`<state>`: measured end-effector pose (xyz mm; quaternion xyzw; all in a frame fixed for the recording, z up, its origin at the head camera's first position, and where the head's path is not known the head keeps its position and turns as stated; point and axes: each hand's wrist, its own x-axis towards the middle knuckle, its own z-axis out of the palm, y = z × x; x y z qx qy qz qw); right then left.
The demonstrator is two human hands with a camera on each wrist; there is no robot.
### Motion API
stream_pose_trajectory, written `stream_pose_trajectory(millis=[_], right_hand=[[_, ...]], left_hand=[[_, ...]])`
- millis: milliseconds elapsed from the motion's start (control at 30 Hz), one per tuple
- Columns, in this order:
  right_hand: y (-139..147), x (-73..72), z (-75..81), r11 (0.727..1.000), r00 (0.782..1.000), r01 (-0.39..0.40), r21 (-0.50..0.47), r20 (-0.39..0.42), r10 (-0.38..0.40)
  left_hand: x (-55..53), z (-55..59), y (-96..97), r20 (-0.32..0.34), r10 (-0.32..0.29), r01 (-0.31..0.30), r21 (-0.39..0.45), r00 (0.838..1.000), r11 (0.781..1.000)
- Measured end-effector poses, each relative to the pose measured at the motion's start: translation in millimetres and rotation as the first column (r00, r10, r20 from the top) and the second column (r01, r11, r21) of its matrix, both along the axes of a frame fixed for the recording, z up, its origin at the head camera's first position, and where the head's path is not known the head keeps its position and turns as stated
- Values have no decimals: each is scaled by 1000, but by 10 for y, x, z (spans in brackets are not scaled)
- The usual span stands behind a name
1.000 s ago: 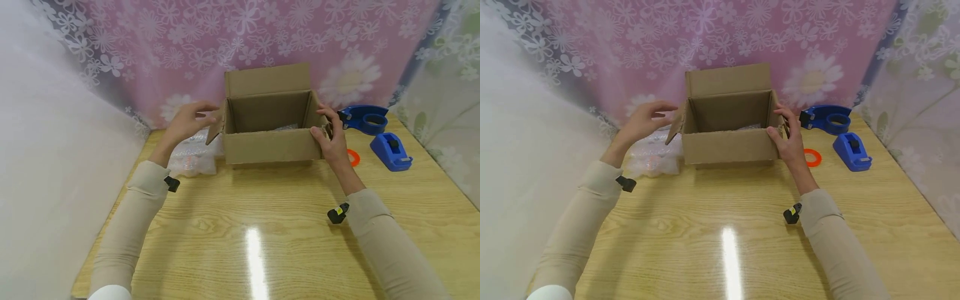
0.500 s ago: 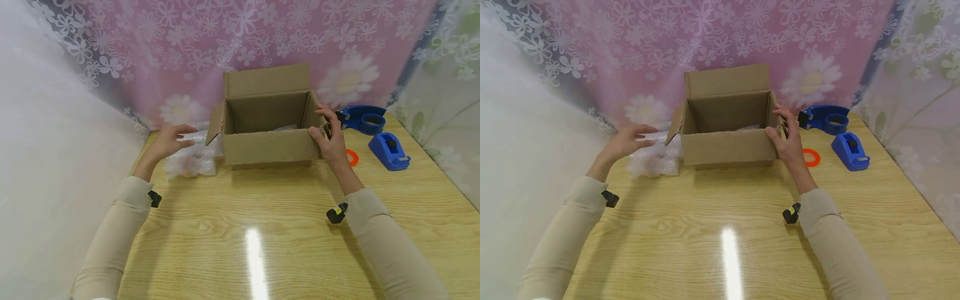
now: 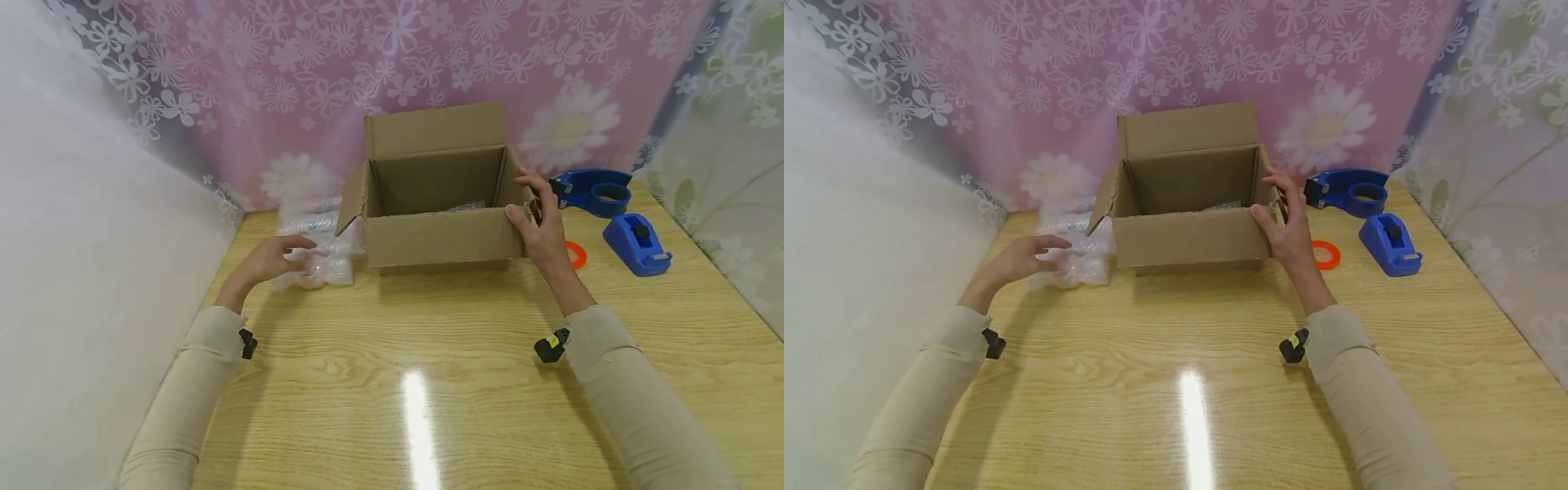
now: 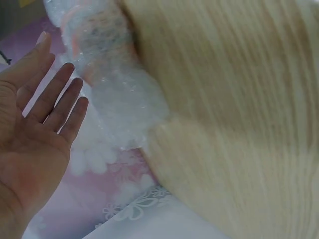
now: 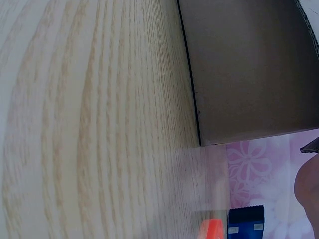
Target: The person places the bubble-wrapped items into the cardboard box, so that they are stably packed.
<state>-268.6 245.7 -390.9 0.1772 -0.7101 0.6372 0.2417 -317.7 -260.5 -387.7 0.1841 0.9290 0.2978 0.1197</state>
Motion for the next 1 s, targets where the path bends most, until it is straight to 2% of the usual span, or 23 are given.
stream_pose_trajectory(millis=[200, 533, 700, 900, 1000], right_hand=[[-2, -2, -5, 1000, 1000, -1, -2, -5, 1], [-4, -21, -18, 1000, 1000, -8, -11, -15, 8], [-4, -24, -18, 1000, 1000, -11, -13, -17, 10], [1, -15, -22, 1000, 1000, -6, -16, -11, 6], [4, -14, -26, 1000, 1000, -8, -15, -11, 8]], left_hand=[[9, -136, -3, 31, 6, -6, 9, 999, 1000], [13, -244, -13, 107, 40, -46, 56, 993, 997], [12, -290, -22, 122, 1, -12, 84, 993, 996], [13, -343, -45, 155, -59, 46, 82, 986, 996], [14, -382, -54, 151, -73, 62, 80, 986, 995]])
